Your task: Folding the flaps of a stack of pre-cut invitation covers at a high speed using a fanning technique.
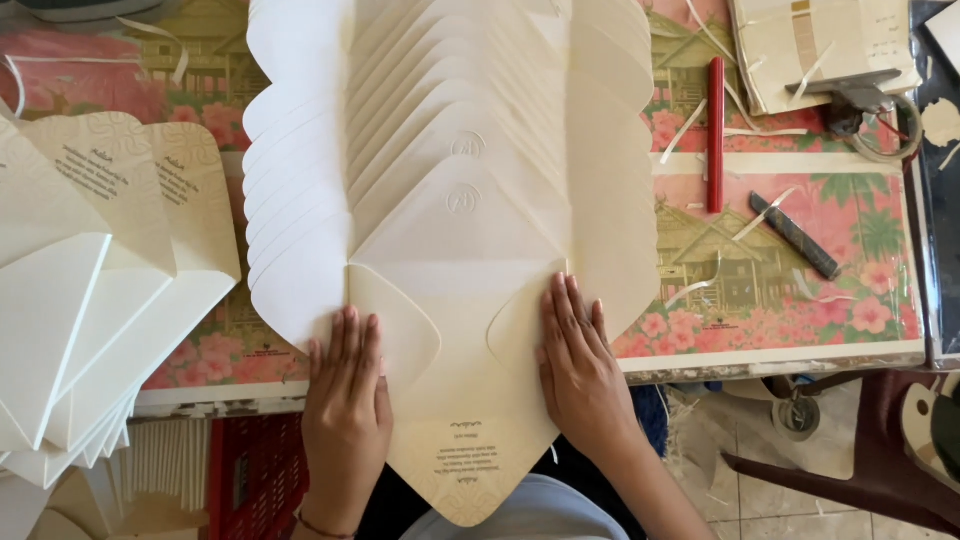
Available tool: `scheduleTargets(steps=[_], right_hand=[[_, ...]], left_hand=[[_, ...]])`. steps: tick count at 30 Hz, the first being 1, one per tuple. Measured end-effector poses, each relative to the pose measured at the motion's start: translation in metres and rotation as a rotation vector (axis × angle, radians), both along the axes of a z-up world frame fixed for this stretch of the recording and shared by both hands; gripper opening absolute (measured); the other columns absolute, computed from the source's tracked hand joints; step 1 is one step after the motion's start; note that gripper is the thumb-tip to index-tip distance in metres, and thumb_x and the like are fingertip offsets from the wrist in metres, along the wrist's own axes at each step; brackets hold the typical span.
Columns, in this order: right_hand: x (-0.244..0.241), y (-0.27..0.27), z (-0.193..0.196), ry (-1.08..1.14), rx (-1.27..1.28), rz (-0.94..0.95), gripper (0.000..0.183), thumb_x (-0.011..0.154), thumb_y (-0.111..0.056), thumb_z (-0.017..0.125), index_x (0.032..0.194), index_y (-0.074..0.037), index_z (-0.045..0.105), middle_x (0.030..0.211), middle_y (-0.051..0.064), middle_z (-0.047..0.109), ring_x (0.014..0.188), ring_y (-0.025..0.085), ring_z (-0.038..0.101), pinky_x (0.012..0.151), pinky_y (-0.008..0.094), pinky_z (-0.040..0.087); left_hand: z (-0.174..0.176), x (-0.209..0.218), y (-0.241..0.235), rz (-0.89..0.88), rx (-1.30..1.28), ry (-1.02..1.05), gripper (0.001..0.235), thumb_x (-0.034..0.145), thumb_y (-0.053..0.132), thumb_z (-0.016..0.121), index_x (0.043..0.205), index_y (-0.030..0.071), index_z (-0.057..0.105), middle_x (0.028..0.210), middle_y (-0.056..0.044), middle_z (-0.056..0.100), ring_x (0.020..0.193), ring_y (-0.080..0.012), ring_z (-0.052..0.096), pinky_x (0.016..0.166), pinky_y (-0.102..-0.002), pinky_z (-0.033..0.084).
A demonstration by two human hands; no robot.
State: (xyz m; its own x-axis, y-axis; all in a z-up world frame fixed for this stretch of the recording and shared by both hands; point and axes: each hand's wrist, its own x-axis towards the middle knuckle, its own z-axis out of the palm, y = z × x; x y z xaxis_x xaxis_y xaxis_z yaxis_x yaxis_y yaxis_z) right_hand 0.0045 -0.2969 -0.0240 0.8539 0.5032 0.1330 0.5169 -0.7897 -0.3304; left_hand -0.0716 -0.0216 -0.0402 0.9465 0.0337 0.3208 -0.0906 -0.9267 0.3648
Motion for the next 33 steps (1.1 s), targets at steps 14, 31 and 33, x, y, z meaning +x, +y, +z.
scheduleTargets(steps=[14, 31, 33], right_hand=[[0.064, -0.062, 0.025, 0.14, -0.17, 0.423, 0.108, 0.091, -0.076, 0.064, 0.175, -0.021, 0.026, 0.183, 0.005, 0.023, 0.171, 0.03, 0.016, 0.127, 0.075, -0.006], [0.096, -0.023, 0.023, 0.064, -0.047, 0.057, 0.059, 0.078, -0.036, 0.093, 0.125, -0.016, 0.064, 0.132, 0.006, 0.06, 0.122, 0.031, 0.056, 0.092, 0.048, 0.046], [0.111, -0.021, 0.021, 0.133, -0.122, 0.005, 0.101, 0.063, -0.041, 0.103, 0.146, -0.01, 0.054, 0.14, 0.011, 0.051, 0.124, 0.033, 0.053, 0.099, 0.049, 0.05]], left_hand=[[0.025, 0.037, 0.091, -0.422, 0.172, 0.066, 0.076, 0.087, 0.055, 0.073, 0.158, 0.033, 0.057, 0.167, 0.003, 0.056, 0.162, -0.0303, 0.044, 0.133, -0.056, 0.032], [0.007, 0.018, 0.019, 0.246, 0.022, -0.012, 0.058, 0.098, 0.058, 0.073, 0.146, 0.024, 0.073, 0.139, 0.0, 0.064, 0.124, -0.0306, 0.052, 0.099, -0.049, 0.037], [0.003, 0.015, 0.012, 0.305, -0.055, 0.031, 0.056, 0.099, 0.059, 0.07, 0.143, 0.025, 0.074, 0.135, -0.005, 0.058, 0.118, -0.034, 0.047, 0.091, -0.052, 0.041]])
